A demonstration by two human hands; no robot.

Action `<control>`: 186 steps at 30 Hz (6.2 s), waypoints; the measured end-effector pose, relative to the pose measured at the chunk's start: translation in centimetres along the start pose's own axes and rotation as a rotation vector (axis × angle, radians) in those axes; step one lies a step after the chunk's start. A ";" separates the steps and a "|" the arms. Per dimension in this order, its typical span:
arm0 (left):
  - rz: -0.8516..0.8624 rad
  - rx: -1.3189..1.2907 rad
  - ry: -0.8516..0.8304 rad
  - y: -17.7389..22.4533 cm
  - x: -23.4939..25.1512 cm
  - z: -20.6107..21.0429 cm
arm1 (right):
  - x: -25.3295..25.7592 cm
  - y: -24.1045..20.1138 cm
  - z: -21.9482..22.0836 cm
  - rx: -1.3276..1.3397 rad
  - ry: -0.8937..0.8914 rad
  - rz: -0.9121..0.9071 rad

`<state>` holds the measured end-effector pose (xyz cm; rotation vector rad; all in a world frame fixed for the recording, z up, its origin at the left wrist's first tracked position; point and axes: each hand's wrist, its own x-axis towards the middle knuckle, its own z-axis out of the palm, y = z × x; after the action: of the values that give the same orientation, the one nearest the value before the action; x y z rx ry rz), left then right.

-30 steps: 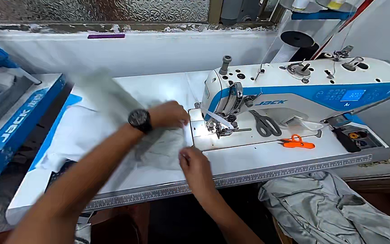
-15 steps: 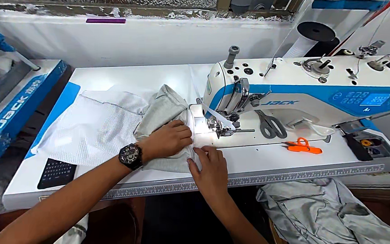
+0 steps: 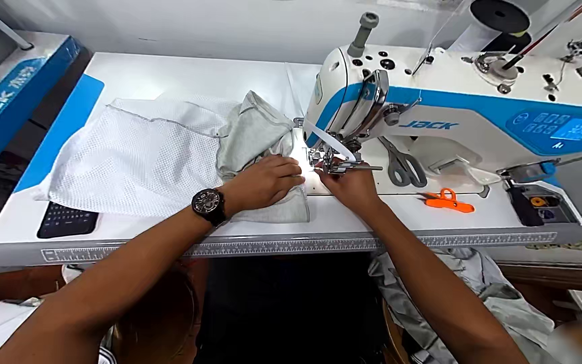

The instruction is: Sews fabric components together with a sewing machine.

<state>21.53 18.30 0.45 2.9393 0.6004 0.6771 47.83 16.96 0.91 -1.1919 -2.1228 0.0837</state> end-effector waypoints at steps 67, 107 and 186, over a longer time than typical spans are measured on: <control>0.079 0.313 -0.518 -1.2 7.0 -6.6 | -4.1 -1.9 -0.2 -0.016 -0.106 0.049; -0.266 0.178 -0.684 13.7 5.5 -3.9 | -4.3 -1.8 -0.5 -0.008 -0.193 0.007; -0.336 0.047 -0.074 4.1 1.3 1.7 | -6.5 3.1 -14.2 -0.522 -0.419 0.228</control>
<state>24.82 15.07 0.05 2.7860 1.0809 0.5207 60.73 9.94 7.00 -1.8547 -2.4431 -0.1422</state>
